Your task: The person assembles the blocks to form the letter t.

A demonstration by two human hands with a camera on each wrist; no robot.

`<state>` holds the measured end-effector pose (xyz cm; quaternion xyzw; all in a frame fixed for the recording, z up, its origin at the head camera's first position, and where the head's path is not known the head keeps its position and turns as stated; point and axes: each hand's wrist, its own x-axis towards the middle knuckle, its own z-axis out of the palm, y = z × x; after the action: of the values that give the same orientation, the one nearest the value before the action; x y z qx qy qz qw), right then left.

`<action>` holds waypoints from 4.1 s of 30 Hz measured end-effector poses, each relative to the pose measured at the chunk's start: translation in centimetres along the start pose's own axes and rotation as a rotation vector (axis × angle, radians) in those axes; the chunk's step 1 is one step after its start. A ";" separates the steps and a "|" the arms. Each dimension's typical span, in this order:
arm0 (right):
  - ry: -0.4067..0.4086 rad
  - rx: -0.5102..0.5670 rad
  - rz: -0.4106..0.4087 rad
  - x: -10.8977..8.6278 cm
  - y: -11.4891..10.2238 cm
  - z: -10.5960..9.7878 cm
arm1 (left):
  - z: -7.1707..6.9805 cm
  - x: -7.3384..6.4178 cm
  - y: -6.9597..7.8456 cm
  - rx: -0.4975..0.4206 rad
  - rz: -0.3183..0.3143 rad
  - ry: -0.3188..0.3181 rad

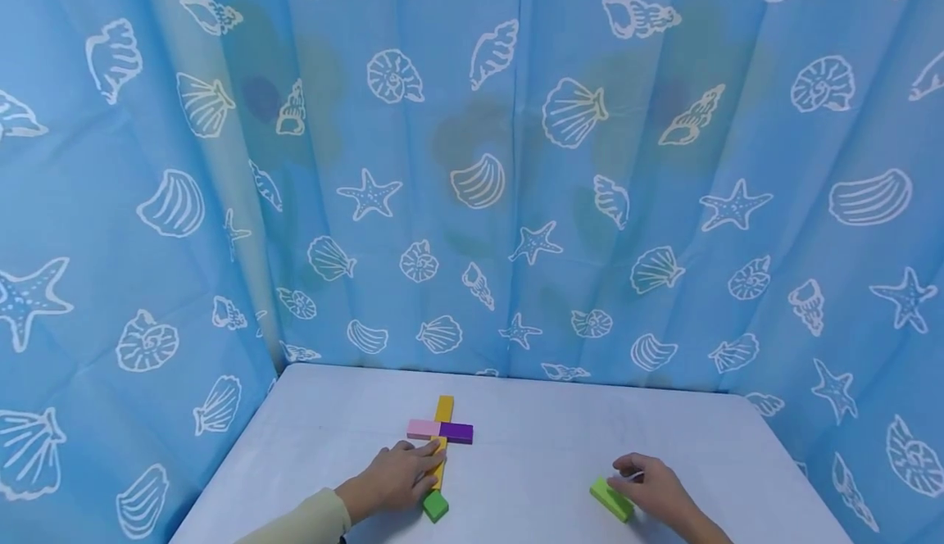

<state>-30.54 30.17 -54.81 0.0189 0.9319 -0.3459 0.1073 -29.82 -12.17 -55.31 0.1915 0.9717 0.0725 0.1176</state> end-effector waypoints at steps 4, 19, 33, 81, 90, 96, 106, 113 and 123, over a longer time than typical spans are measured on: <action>-0.008 -0.009 -0.013 0.1 -0.1 0.1 | -0.5 -0.1 0.0 0.012 0.018 0.012; -0.071 -0.083 0.004 -0.6 0.3 0.7 | -0.1 -0.2 0.2 0.005 0.017 0.001; -0.078 -0.102 -0.054 -0.5 -0.4 1.8 | 0.1 0.2 -0.2 0.022 0.023 0.004; -0.111 -0.087 -0.171 -0.7 -5.9 5.6 | 0.6 0.0 0.0 -0.001 0.008 0.021; -0.151 -0.081 -0.265 -0.5 -8.0 7.1 | 0.2 -0.2 0.0 0.008 0.008 0.019; -0.195 -0.065 -0.326 -0.3 -8.6 7.9 | 0.1 -0.2 -0.1 0.011 0.012 0.018; -0.215 -0.049 -0.324 -0.1 -9.4 9.6 | 0.3 -0.4 -0.3 0.017 0.042 0.045; -0.247 -0.007 -0.320 -0.2 -9.1 9.6 | 0.4 -0.5 -0.1 0.000 0.039 0.042; -0.270 0.042 -0.344 -0.7 -10.1 10.1 | -0.3 -0.6 0.0 0.022 0.022 0.029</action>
<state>-29.05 15.93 -55.63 -0.1847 0.8912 -0.3777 0.1700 -29.34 -12.43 -54.91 0.2022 0.9719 0.0659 0.1006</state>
